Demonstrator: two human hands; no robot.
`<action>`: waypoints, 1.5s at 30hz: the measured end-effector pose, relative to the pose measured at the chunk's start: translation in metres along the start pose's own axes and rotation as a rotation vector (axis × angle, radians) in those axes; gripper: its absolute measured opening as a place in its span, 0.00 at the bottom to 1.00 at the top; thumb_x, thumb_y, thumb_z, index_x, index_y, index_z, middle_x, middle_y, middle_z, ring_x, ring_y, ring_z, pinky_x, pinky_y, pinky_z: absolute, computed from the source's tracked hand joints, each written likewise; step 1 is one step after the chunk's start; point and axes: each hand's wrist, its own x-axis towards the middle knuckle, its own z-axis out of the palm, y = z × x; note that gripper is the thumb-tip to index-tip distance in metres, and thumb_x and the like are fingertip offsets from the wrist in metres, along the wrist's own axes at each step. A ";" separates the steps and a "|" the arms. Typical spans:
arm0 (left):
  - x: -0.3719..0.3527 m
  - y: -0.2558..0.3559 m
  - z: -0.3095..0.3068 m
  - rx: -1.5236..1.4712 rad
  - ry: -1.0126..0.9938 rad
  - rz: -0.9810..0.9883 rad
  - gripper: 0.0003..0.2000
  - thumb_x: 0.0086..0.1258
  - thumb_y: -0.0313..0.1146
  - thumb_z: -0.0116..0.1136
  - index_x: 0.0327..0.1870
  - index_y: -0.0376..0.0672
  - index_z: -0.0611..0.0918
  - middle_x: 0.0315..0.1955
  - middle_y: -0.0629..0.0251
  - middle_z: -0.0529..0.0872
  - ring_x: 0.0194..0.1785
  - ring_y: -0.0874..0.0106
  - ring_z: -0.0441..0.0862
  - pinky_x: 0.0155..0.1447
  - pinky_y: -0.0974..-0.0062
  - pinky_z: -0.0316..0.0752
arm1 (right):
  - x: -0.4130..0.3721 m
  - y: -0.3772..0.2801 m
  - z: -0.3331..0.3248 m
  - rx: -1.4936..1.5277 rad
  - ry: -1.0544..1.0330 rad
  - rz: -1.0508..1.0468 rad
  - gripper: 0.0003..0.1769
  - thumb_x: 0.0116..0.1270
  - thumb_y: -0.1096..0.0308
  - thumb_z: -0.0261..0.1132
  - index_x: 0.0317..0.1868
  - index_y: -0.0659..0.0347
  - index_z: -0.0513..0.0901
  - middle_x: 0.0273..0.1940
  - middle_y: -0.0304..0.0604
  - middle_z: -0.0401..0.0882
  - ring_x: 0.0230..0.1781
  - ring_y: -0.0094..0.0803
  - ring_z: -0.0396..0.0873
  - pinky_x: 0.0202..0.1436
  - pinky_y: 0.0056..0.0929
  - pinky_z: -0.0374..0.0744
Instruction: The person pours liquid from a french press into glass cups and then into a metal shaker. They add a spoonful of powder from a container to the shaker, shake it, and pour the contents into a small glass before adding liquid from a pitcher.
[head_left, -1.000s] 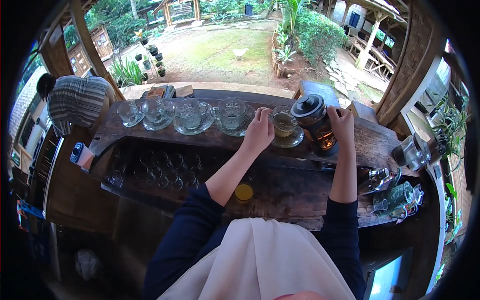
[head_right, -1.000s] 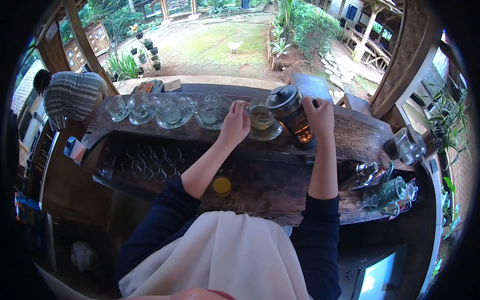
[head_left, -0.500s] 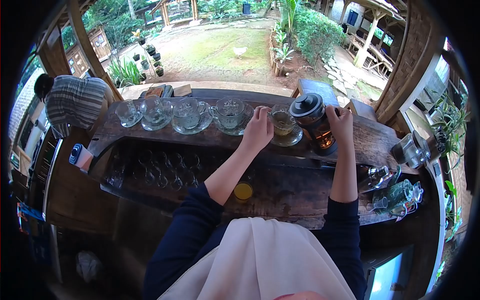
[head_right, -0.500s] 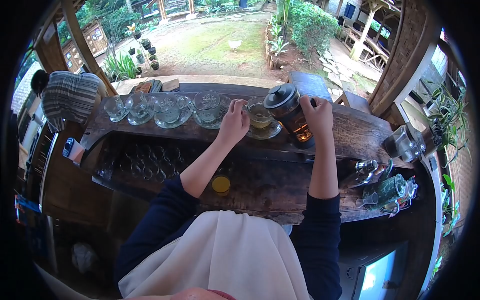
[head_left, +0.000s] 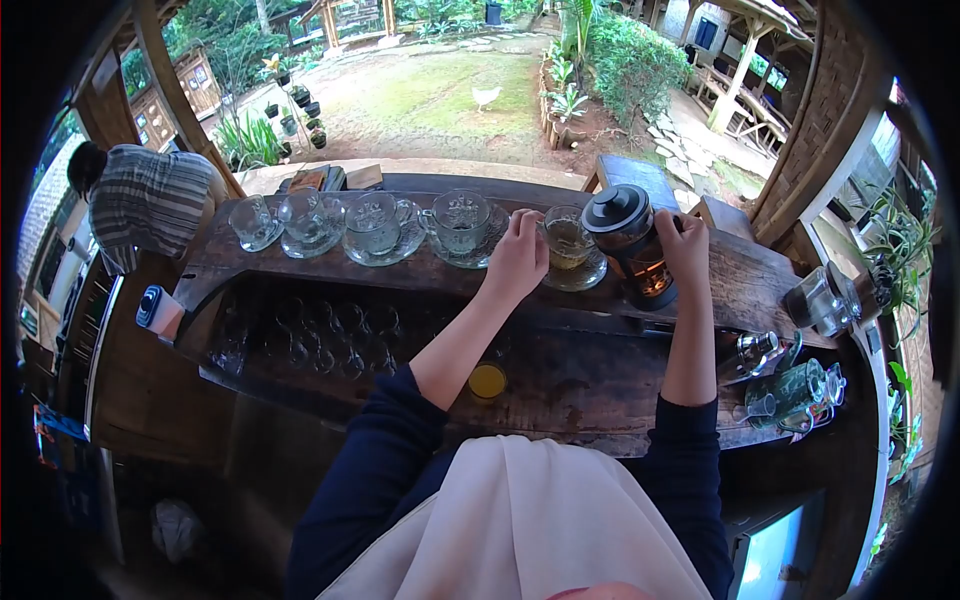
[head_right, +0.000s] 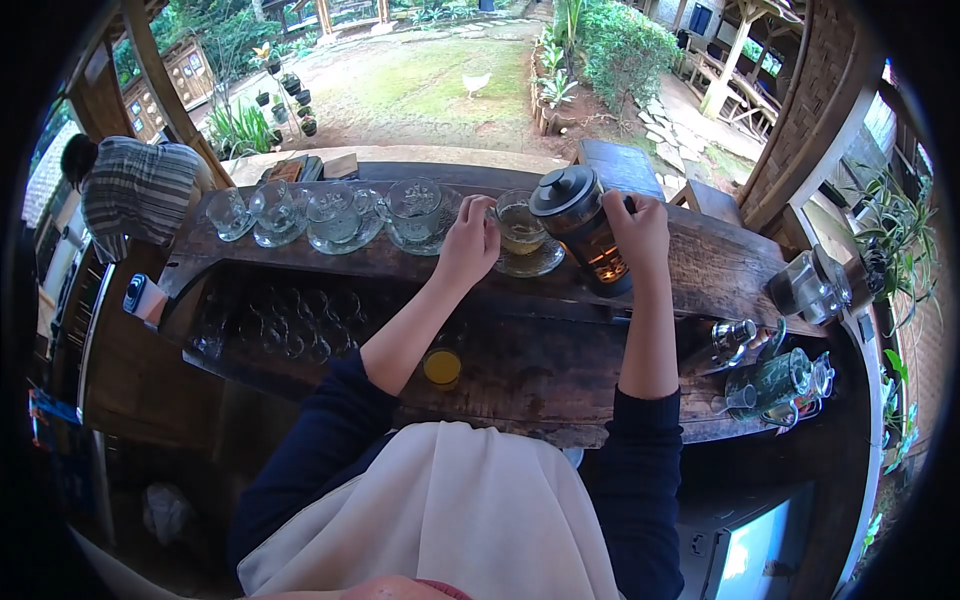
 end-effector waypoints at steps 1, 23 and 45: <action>0.000 0.000 0.000 -0.004 -0.008 -0.012 0.15 0.61 0.24 0.50 0.50 0.37 0.68 0.48 0.50 0.73 0.44 0.47 0.78 0.44 0.56 0.77 | 0.000 0.000 0.000 -0.009 0.002 0.003 0.25 0.58 0.51 0.61 0.20 0.69 0.77 0.16 0.45 0.74 0.19 0.30 0.73 0.30 0.34 0.73; 0.000 0.001 -0.001 0.007 -0.015 -0.022 0.15 0.63 0.24 0.49 0.51 0.37 0.67 0.48 0.50 0.73 0.44 0.47 0.78 0.44 0.55 0.77 | 0.004 0.010 -0.001 0.076 -0.001 -0.006 0.25 0.58 0.53 0.61 0.18 0.70 0.74 0.14 0.42 0.71 0.18 0.24 0.68 0.27 0.32 0.70; 0.000 0.000 -0.002 0.014 0.002 0.022 0.15 0.62 0.23 0.49 0.50 0.36 0.67 0.48 0.49 0.73 0.44 0.47 0.78 0.44 0.56 0.77 | 0.000 0.004 0.000 0.031 0.047 -0.017 0.25 0.58 0.53 0.62 0.18 0.70 0.74 0.13 0.44 0.69 0.17 0.26 0.66 0.26 0.34 0.69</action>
